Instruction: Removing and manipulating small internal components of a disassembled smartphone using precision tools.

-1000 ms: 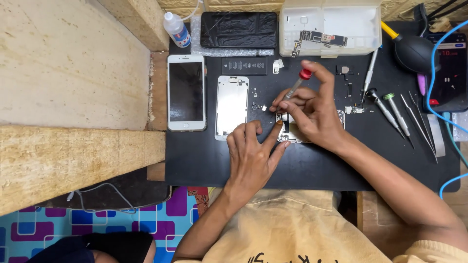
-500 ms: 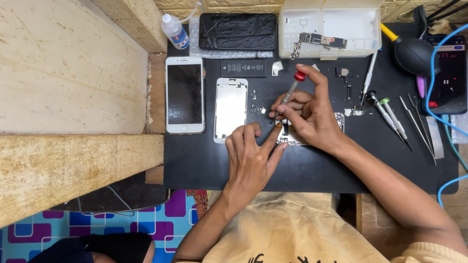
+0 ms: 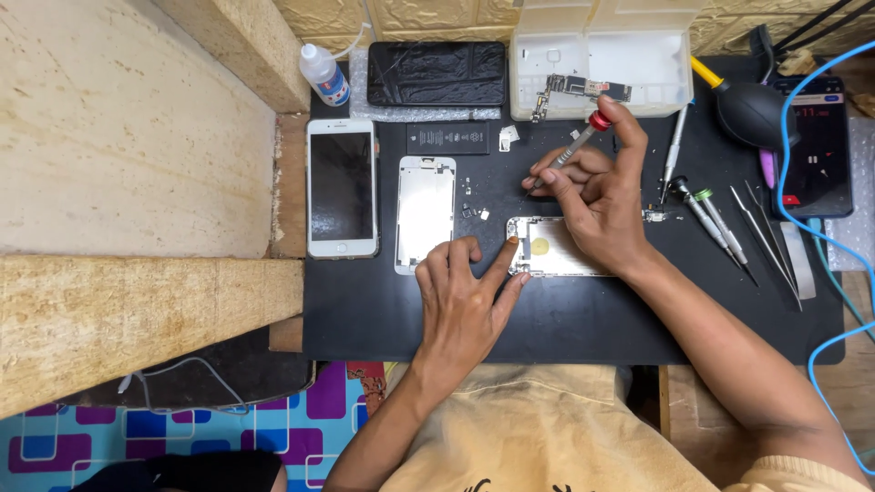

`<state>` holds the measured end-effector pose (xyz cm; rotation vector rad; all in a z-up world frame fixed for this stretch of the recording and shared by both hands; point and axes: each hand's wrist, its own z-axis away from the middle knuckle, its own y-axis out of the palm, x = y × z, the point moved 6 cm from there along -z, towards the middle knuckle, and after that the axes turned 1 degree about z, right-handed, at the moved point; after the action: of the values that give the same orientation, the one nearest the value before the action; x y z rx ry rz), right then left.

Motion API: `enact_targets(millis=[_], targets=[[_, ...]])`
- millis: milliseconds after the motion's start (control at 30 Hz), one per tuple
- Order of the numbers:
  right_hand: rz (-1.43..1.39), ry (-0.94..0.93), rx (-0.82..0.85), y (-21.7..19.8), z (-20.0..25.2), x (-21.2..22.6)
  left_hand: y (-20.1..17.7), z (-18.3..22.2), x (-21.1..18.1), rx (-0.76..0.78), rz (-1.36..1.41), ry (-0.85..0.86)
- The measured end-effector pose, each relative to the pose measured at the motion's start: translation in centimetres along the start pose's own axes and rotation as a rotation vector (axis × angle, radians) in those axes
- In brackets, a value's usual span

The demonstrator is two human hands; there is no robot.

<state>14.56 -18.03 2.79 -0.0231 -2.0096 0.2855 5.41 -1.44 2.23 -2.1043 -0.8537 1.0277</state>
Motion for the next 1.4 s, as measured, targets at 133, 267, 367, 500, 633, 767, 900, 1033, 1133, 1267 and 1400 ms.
enact_targets(millis=[133, 267, 367, 500, 633, 767, 900, 1033, 1133, 1267, 1400], targets=[[0.070, -0.034, 0.000, -0.21, 0.00, -0.33, -0.15, -0.15, -0.14, 0.010, 0.009, 0.003], [0.069, -0.034, -0.007, -0.24, -0.14, -0.45, -0.12, -0.17, -0.09, 0.036, 0.025, -0.009], [0.061, -0.024, -0.014, -0.28, -0.34, -0.34, -0.02, -0.14, -0.03, 0.046, 0.034, -0.016], [0.041, 0.006, -0.030, -0.33, -0.50, -0.43, 0.01, -0.09, 0.01, 0.048, 0.033, -0.018], [-0.037, 0.140, -0.073, -0.51, -0.40, -0.36, -0.25, -0.12, -0.15, 0.115, -0.077, -0.057], [-0.004, 0.153, -0.093, -0.63, -0.52, -0.60, -0.23, -0.11, -0.11, 0.118, -0.076, -0.059], [0.003, 0.170, -0.101, -0.65, -0.52, -0.68, -0.20, -0.08, -0.09, 0.114, -0.074, -0.060], [-0.023, 0.182, -0.107, -0.72, -0.43, -1.00, -0.27, -0.13, -0.14, 0.111, -0.078, -0.056], [-0.023, 0.172, -0.104, -0.71, -0.44, -0.92, -0.21, -0.10, -0.09, 0.112, -0.089, -0.064], [-0.008, 0.165, -0.102, -0.71, -0.43, -0.77, -0.22, -0.11, -0.09, 0.116, -0.083, -0.063], [-0.016, 0.167, -0.098, -0.71, -0.41, -0.74, -0.21, -0.09, -0.07, 0.118, -0.077, -0.060]])
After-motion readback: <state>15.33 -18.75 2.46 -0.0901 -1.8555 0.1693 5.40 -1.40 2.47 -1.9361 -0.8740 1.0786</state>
